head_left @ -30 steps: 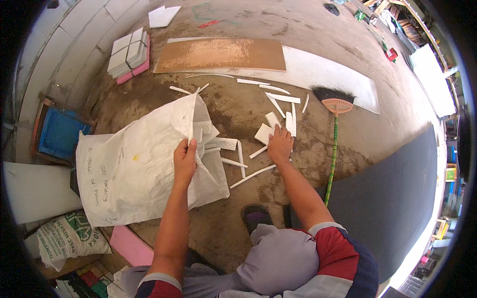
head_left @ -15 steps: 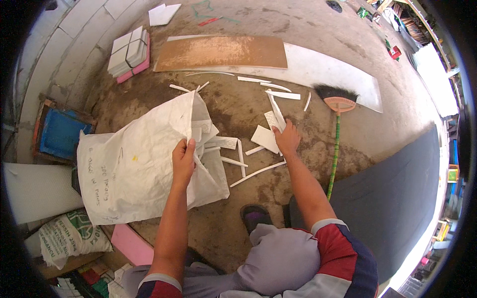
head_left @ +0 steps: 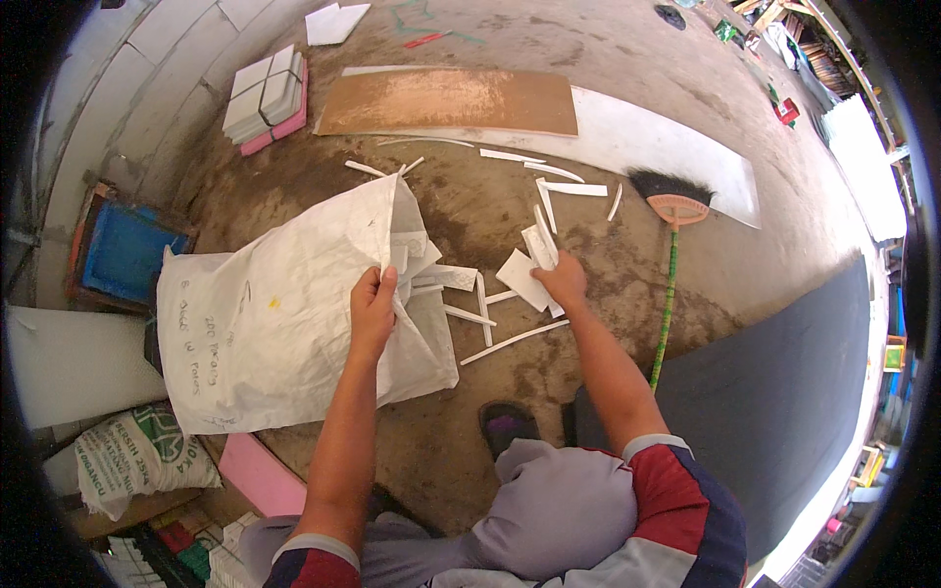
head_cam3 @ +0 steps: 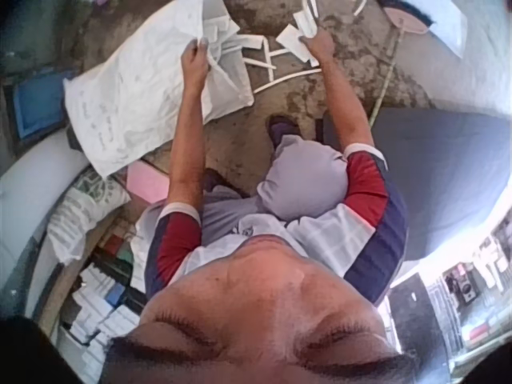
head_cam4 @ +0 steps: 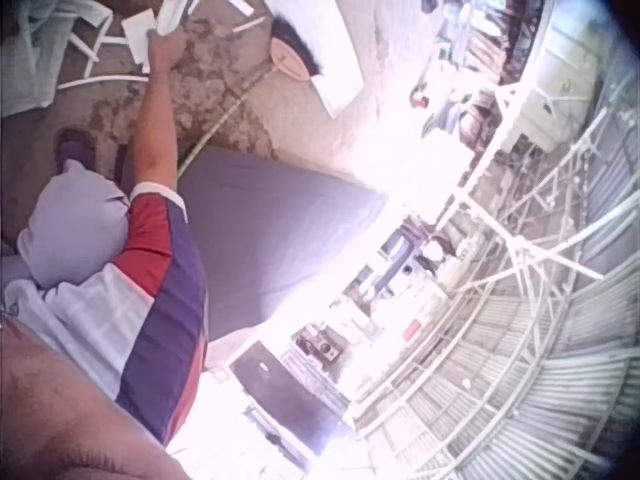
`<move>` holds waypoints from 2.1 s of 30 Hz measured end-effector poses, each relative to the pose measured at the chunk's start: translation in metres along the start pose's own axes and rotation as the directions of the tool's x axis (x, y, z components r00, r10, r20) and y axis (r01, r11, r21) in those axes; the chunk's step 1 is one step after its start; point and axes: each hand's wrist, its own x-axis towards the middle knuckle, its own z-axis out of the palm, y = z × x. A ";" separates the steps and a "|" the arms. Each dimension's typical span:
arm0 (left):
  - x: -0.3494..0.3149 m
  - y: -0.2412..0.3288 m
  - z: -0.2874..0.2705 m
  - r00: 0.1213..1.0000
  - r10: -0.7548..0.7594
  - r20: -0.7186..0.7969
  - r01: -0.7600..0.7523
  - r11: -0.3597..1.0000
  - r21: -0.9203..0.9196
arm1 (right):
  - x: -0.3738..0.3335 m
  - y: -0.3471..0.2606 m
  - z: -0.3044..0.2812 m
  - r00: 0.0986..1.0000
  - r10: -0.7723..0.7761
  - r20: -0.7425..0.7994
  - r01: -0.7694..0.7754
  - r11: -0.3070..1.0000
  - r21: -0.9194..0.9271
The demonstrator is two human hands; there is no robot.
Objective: The person ties a stack of white foam pieces with a green string, then places the bundle on a shelf. Afterwards, they collect scattered foam scraps from the floor and put them into a white sack.
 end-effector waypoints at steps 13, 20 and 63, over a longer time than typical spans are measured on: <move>-0.002 0.003 -0.003 0.998 -0.053 -0.022 0.053 0.999 0.010 | -0.034 -0.004 0.013 0.851 -0.522 0.063 0.508 0.785 -0.354; -0.003 0.005 -0.012 0.996 -0.093 -0.014 0.092 0.995 -0.031 | -0.044 -0.025 -0.016 0.678 -0.606 0.417 0.720 0.662 -0.209; -0.036 0.080 -0.078 0.994 -0.008 0.109 0.000 0.997 0.074 | -0.069 -0.311 0.175 0.279 -0.960 0.002 0.839 0.245 0.486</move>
